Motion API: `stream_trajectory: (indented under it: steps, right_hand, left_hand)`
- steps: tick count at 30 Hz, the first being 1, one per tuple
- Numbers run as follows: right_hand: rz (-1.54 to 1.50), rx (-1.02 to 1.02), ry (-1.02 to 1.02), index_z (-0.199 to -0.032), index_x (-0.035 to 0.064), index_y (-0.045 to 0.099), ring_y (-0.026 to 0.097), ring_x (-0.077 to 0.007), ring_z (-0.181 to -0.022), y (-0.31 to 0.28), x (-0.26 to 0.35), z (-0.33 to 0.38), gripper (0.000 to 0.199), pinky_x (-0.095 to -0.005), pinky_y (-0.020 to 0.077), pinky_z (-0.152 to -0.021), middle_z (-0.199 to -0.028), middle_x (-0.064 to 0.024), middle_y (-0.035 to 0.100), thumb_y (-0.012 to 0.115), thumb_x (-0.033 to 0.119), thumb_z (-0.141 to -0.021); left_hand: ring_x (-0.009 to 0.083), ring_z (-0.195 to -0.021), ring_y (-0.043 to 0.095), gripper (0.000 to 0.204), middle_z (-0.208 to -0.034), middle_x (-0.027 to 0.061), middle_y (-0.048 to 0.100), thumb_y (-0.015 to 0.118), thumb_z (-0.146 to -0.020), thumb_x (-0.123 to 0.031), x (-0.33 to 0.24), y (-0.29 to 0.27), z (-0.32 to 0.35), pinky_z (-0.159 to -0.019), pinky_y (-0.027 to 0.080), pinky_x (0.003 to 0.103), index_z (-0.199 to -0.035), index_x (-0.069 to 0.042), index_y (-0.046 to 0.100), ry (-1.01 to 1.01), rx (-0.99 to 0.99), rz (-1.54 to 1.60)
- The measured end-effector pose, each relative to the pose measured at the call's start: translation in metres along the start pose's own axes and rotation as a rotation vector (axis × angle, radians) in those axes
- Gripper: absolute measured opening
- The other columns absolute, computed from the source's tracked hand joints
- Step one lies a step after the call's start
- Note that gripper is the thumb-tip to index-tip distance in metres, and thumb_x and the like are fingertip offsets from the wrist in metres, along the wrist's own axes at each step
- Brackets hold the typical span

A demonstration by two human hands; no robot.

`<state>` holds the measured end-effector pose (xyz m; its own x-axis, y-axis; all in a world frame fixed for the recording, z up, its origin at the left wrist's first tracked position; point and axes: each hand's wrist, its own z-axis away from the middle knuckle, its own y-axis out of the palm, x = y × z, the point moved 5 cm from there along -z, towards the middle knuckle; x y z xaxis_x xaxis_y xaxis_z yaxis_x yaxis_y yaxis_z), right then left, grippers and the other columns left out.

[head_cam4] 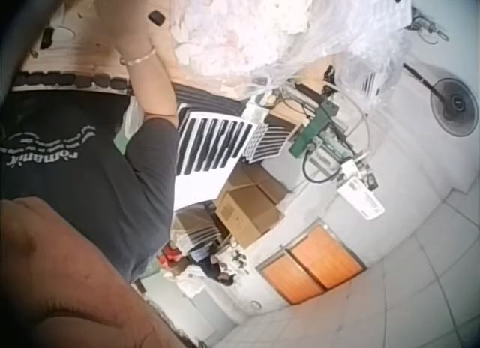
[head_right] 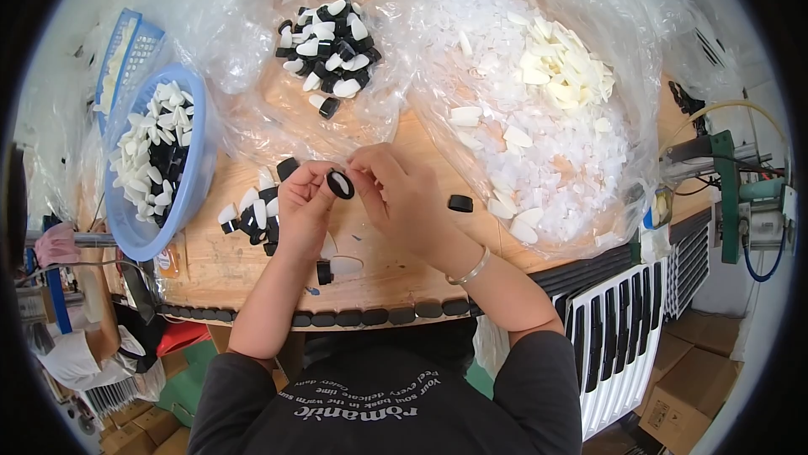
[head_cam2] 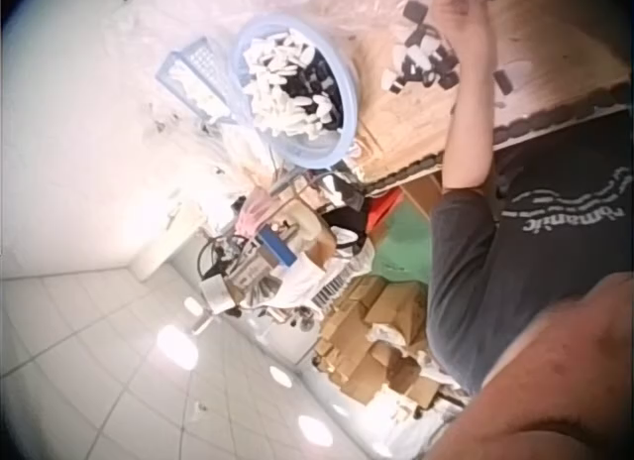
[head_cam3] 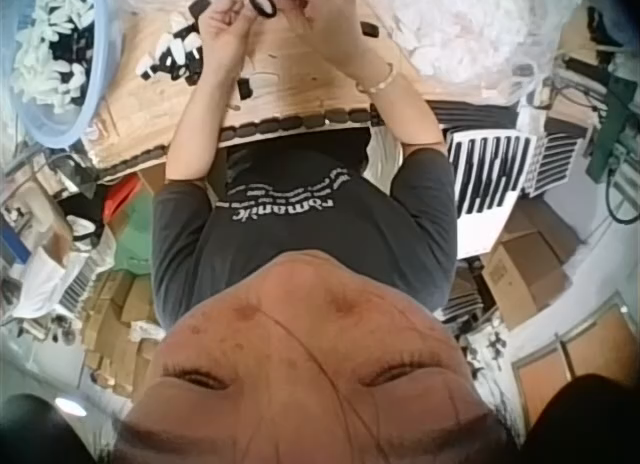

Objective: Assembling small black and white plastic components at a manufacturing workbench.

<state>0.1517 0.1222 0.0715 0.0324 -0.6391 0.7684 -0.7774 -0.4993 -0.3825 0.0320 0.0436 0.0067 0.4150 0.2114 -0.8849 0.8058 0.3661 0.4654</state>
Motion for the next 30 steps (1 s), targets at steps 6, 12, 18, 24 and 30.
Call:
stream_trajectory:
  steps: [6, 12, 18, 24, 30]
  right_hand:
    - [0.112, -0.093, -0.273, -0.094, 0.0031, 0.061, 0.063, -0.0213, -0.080, -0.003, 0.015, 0.000, 0.018, -0.0267, 0.0521, -0.067, -0.101, -0.0120, 0.064, 0.069, -0.001, -0.079]
    - [0.051, -0.097, -0.211, -0.095, 0.0020, 0.062, 0.064, -0.0232, -0.085, 0.005, 0.008, 0.004, 0.027, -0.0290, 0.0543, -0.069, -0.110, -0.0156, 0.061, 0.075, -0.003, -0.072]
    - [0.069, -0.097, -0.220, -0.095, 0.0015, 0.063, 0.064, -0.0226, -0.082, 0.005, 0.007, 0.003, 0.028, -0.0286, 0.0556, -0.067, -0.109, -0.0155, 0.061, 0.075, -0.006, -0.071]
    - [0.069, -0.085, -0.243, -0.096, 0.0020, 0.063, 0.064, -0.0214, -0.081, 0.004, 0.007, 0.002, 0.028, -0.0282, 0.0548, -0.067, -0.111, -0.0157, 0.061, 0.075, -0.006, -0.071]
    - [0.030, -0.078, -0.207, -0.095, 0.0019, 0.063, 0.063, -0.0206, -0.081, 0.005, 0.006, 0.002, 0.027, -0.0280, 0.0537, -0.069, -0.115, -0.0162, 0.059, 0.074, -0.005, -0.072]
  left_hand:
    - [0.0099, -0.081, 0.062, 0.012, -0.092, 0.0069, 0.067, 0.059, -0.092, -0.004, -0.005, -0.005, 0.001, -0.076, 0.049, 0.022, -0.102, 0.003, 0.061, 0.092, -0.139, -0.004]
    - [0.0069, -0.078, 0.061, 0.015, -0.092, 0.0064, 0.068, 0.061, -0.090, -0.002, -0.008, 0.002, 0.006, -0.070, 0.048, 0.019, -0.105, 0.003, 0.061, 0.178, -0.158, -0.032]
    - [0.0045, -0.079, 0.061, 0.017, -0.093, 0.0059, 0.068, 0.061, -0.090, -0.001, -0.009, 0.002, 0.007, -0.068, 0.046, 0.015, -0.106, 0.004, 0.061, 0.202, -0.147, -0.046]
    - [0.0047, -0.080, 0.061, 0.017, -0.094, 0.0058, 0.068, 0.061, -0.090, 0.000, -0.009, 0.003, 0.007, -0.068, 0.046, 0.015, -0.107, 0.004, 0.061, 0.222, -0.145, -0.079]
    - [0.0067, -0.084, 0.061, 0.017, -0.098, 0.0066, 0.066, 0.060, -0.090, 0.002, -0.014, 0.003, 0.010, -0.073, 0.047, 0.016, -0.107, 0.004, 0.061, 0.273, -0.152, -0.149]
